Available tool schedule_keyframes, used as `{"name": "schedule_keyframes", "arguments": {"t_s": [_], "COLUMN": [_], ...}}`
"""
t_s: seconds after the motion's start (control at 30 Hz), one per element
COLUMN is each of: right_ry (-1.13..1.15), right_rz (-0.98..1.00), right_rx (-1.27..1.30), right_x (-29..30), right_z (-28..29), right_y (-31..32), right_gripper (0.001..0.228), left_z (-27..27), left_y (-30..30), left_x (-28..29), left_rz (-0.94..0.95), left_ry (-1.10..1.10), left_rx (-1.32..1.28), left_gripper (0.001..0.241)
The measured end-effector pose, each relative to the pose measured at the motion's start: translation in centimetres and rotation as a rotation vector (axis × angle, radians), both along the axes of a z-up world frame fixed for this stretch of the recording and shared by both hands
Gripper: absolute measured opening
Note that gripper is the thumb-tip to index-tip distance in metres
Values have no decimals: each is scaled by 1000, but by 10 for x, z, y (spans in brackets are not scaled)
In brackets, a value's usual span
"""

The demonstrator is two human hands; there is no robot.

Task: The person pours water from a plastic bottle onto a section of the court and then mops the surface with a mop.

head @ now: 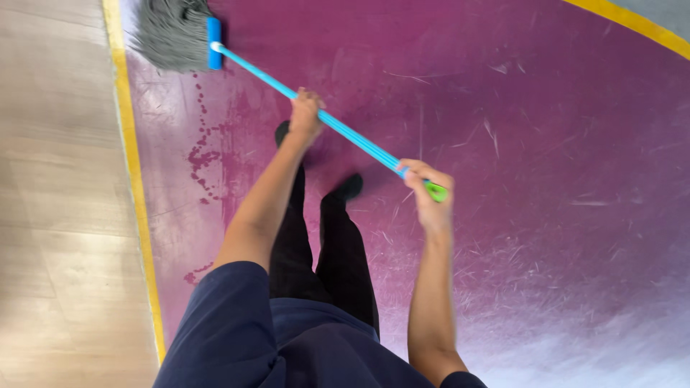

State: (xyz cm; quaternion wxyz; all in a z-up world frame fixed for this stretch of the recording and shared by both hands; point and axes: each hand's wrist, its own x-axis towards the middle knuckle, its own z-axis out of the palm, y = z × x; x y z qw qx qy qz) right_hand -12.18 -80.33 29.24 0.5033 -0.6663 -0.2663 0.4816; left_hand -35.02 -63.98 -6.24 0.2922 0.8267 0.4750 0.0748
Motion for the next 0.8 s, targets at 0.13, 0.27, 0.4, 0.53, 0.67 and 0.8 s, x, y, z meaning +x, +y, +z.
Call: {"name": "schedule_keyframes", "arguments": {"t_s": [0.13, 0.27, 0.4, 0.53, 0.67, 0.8], "right_ry": [-81, -234, -372, -384, -413, -407], "right_rz": [-130, -201, -266, -357, -485, -485], "right_rx": [150, 194, 164, 109, 164, 297], "right_x": [78, 130, 144, 132, 135, 125], "right_z": [56, 102, 109, 107, 117, 132], "right_y": [-80, -140, -162, -169, -173, -163], "right_gripper": [19, 22, 26, 31, 23, 27], "left_z": [43, 89, 119, 139, 163, 172], "left_y": [-86, -140, -146, -147, -174, -200], "left_x": [139, 262, 330, 337, 311, 263], "left_rz": [2, -61, -94, -213, -236, -300], "left_ry": [-174, -285, -306, -322, -282, -278], "left_rx": [-105, -199, -367, -393, -459, -436], "left_gripper": [18, 18, 29, 34, 18, 14]}}
